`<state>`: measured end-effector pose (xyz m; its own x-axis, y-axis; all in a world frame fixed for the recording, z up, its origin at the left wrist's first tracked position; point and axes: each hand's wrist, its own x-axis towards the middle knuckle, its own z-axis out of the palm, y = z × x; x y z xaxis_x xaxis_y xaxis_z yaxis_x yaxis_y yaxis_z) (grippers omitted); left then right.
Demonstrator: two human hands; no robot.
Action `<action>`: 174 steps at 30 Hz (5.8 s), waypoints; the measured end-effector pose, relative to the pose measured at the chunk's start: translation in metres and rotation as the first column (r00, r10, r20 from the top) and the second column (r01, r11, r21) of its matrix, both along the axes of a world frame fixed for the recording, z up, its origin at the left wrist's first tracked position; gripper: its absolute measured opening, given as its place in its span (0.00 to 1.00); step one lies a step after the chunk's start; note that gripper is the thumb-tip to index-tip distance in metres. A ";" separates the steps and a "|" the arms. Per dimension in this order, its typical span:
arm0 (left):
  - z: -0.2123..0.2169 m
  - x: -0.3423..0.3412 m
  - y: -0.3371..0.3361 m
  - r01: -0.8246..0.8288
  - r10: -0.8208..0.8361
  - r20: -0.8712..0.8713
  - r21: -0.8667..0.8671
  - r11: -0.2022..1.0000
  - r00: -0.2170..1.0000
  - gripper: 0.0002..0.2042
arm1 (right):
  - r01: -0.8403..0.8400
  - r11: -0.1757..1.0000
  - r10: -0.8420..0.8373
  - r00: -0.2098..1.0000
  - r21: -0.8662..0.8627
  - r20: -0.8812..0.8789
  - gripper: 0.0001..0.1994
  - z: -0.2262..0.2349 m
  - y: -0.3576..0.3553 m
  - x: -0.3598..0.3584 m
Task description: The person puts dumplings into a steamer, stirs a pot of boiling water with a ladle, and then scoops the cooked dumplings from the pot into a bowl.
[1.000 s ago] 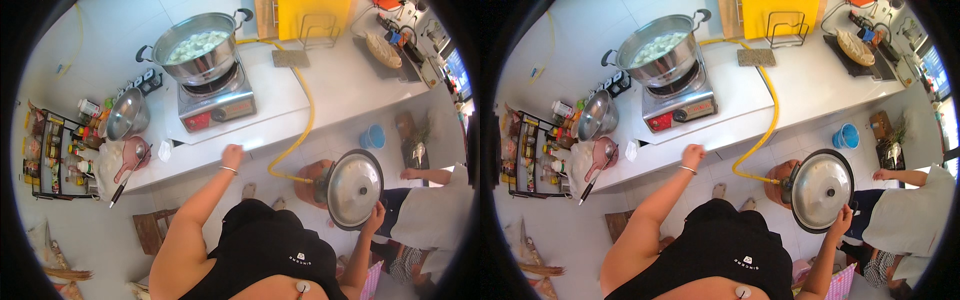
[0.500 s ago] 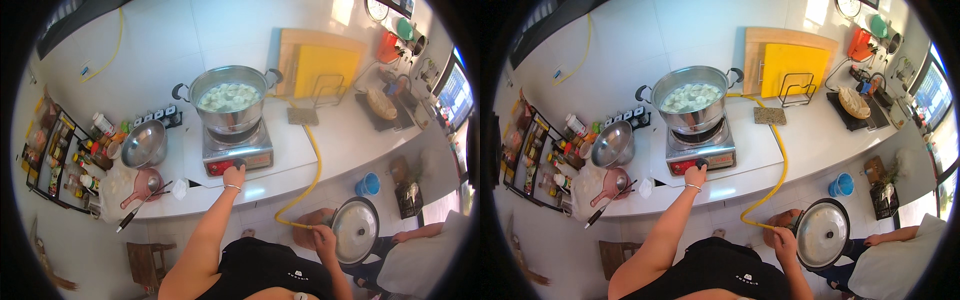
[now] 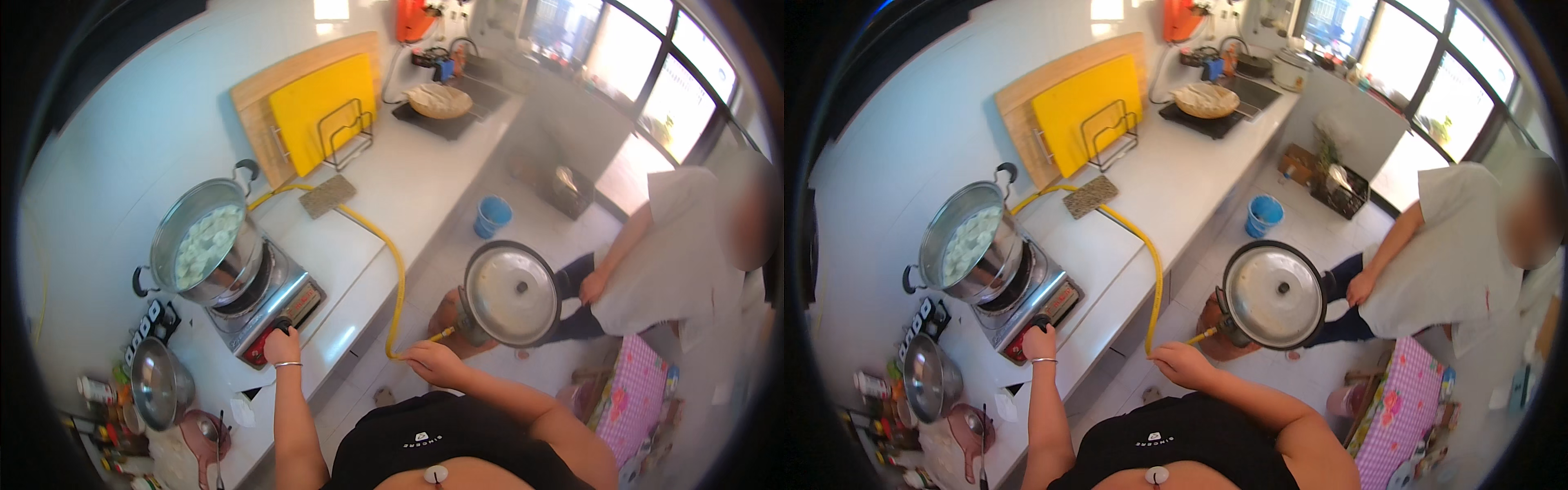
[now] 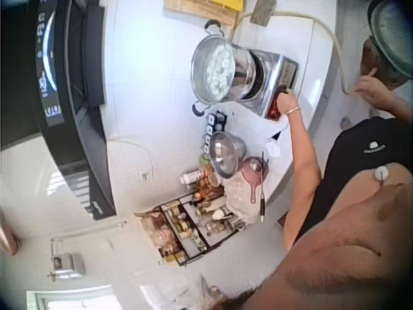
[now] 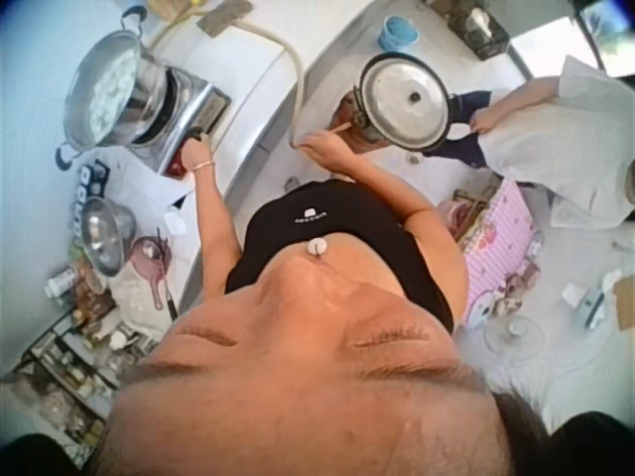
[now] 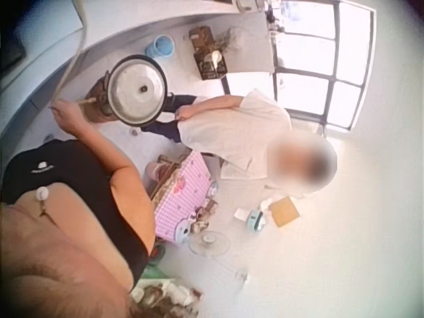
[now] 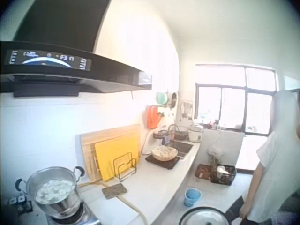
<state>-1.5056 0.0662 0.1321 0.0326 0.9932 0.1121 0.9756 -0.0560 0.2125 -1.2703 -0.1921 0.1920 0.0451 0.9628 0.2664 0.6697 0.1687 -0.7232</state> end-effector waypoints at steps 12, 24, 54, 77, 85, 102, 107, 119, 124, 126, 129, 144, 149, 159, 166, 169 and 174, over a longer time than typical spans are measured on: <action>-0.067 -0.006 -0.052 0.323 -0.383 -0.092 -0.383 0.866 0.919 0.24 | 0.103 0.990 -0.112 0.990 0.100 0.086 0.06 0.011 -0.085 0.031; -0.060 0.207 -0.368 0.822 -0.879 0.095 -0.413 0.392 0.467 0.17 | 0.359 0.891 -0.383 0.923 0.278 0.035 0.20 0.008 -0.330 0.209; 0.053 0.677 -0.458 0.927 -0.898 0.434 0.301 0.223 0.075 0.16 | 0.539 0.812 -0.582 0.781 0.226 0.226 0.20 0.017 -0.469 0.632; 0.138 0.550 -0.367 -0.567 -0.017 0.845 0.374 0.734 0.535 0.21 | -0.288 0.683 -0.445 0.566 -0.671 -0.695 0.19 -0.056 -0.122 0.809; 0.084 0.677 -0.348 -0.059 -0.021 0.548 0.129 0.990 0.836 0.12 | -0.376 0.605 -0.508 0.497 -0.702 -0.704 0.26 -0.195 0.064 0.867; 0.121 0.817 -0.316 -0.272 0.289 0.175 -0.116 0.955 0.941 0.10 | -0.374 0.837 -0.546 -0.619 -0.399 -0.564 0.40 -0.253 0.338 0.794; 0.103 0.846 -0.250 -0.143 0.175 0.269 -0.134 0.981 0.947 0.10 | -0.535 0.762 -0.639 -0.528 -0.365 -0.559 0.37 -0.273 0.299 0.821; -0.075 0.957 -0.077 0.350 -0.030 0.467 -0.616 0.706 0.884 0.15 | 0.039 0.752 -0.523 0.642 -0.658 -0.560 0.16 -0.236 0.122 0.996; -0.197 0.984 -0.016 0.191 0.494 0.501 -0.813 0.551 0.711 0.12 | 0.238 0.889 -0.376 0.868 -0.392 -0.324 0.20 -0.236 0.098 1.021; -0.232 0.998 0.011 0.121 0.651 0.485 -0.845 0.522 0.583 0.10 | 0.226 0.879 -0.360 0.892 -0.420 -0.273 0.21 -0.236 0.100 1.031; -0.295 0.989 0.057 0.141 0.755 0.565 -0.821 0.553 0.333 0.10 | 0.193 0.830 -0.349 0.912 -0.523 -0.218 0.21 -0.234 0.103 1.041; -0.362 1.044 0.251 0.134 0.453 0.784 -0.440 0.888 -0.425 0.13 | 0.190 0.918 -0.265 0.947 -0.349 -0.183 0.24 -0.251 0.097 1.062; -0.373 1.073 0.275 0.177 0.465 0.796 -0.431 0.885 -0.388 0.11 | 0.178 0.924 -0.255 0.946 -0.339 -0.200 0.25 -0.254 0.099 1.065; -0.359 1.103 0.283 0.052 0.451 0.858 -0.453 0.890 -0.246 0.14 | 0.205 0.931 -0.273 0.941 -0.302 -0.201 0.27 -0.258 0.099 1.067; -0.352 1.106 0.289 0.024 0.455 0.866 -0.460 0.888 -0.208 0.17 | 0.219 0.935 -0.269 0.951 -0.277 -0.155 0.26 -0.259 0.100 1.068; -0.347 1.105 0.284 0.007 0.467 0.863 -0.475 0.880 -0.191 0.19 | 0.194 0.937 -0.246 0.957 -0.290 -0.154 0.24 -0.256 0.102 1.071; -0.341 1.094 0.239 -0.065 0.522 0.839 -0.536 0.842 -0.154 0.21 | 0.200 0.925 -0.257 0.956 -0.323 -0.143 0.23 -0.249 0.105 1.069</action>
